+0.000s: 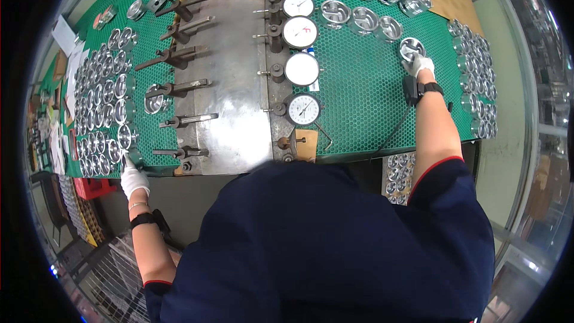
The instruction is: Inspecting metal pistons using a multi-dial measuring jig and packing them into a storage crate.
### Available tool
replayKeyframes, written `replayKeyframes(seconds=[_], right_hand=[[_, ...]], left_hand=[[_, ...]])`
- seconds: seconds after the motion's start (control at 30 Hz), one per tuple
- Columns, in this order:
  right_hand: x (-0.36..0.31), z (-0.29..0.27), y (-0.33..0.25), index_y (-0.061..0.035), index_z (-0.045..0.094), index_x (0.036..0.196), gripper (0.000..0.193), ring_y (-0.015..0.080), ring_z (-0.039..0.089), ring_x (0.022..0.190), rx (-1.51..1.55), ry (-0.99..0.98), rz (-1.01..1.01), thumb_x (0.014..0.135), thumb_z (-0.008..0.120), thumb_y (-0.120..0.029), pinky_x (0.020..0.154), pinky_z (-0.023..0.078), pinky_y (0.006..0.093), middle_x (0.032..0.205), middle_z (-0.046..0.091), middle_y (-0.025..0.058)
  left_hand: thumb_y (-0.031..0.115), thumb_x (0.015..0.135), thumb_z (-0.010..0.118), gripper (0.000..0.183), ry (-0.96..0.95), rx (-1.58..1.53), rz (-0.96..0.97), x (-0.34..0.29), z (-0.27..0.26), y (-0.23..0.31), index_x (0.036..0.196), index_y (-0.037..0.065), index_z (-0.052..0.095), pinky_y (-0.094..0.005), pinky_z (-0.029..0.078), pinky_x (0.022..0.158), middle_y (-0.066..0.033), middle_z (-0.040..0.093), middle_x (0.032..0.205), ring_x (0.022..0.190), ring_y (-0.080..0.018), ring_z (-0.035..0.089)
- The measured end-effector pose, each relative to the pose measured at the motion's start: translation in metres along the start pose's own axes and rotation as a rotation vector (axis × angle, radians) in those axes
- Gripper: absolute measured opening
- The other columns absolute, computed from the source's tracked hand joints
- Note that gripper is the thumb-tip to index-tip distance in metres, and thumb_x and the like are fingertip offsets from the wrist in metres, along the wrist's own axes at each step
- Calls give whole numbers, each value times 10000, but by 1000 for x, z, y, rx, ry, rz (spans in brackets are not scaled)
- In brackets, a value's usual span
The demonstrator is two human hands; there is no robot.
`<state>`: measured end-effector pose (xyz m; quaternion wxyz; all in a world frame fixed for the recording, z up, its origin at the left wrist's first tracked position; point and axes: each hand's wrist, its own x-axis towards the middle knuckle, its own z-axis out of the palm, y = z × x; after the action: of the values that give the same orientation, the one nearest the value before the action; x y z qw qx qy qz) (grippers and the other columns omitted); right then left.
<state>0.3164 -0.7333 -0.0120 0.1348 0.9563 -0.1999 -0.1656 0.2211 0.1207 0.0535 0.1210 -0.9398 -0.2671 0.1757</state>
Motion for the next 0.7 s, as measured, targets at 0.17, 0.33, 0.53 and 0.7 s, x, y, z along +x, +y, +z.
replayKeyframes(seconds=[0.17, 0.33, 0.53, 0.7], right_hand=[[35, 2, -5, -87, 704, 1069, 512, 338, 664, 1020, 92, 187, 14, 835, 665, -541, 920, 519, 397, 1104, 693, 177], [4, 8, -11, -83, 662, 1200, 447, 353, 651, 1045, 926, 333, 35, 888, 664, -403, 918, 522, 402, 1226, 641, 195], [-160, -143, -122, -5, 554, 1297, 340, 190, 665, 946, 1966, 370, -2, 983, 552, -137, 783, 561, 287, 1215, 631, 151], [-282, -211, -230, -28, 590, 1255, 350, 153, 686, 756, 1471, -75, -779, 910, 613, -75, 745, 553, 272, 1035, 704, 95]], left_hand=[[155, 855, 690, 899, 163, -9, 20, 14, 26, -11, 1552, 311, 144, -418, 504, 975, -247, 499, 1371, 1106, -376, 628], [405, 908, 602, 644, 60, -183, -134, 11, -11, 17, 1475, 243, 345, -478, 510, 898, -227, 651, 1144, 1042, -419, 642], [219, 975, 593, 409, 13, -1364, 87, 13, -30, -20, 1335, 36, 529, -240, 526, 626, -96, 652, 985, 811, -88, 641], [141, 948, 562, 390, -254, -1642, 514, -104, -173, 58, 1319, 19, 558, -254, 505, 828, -94, 668, 1082, 920, -124, 638]])
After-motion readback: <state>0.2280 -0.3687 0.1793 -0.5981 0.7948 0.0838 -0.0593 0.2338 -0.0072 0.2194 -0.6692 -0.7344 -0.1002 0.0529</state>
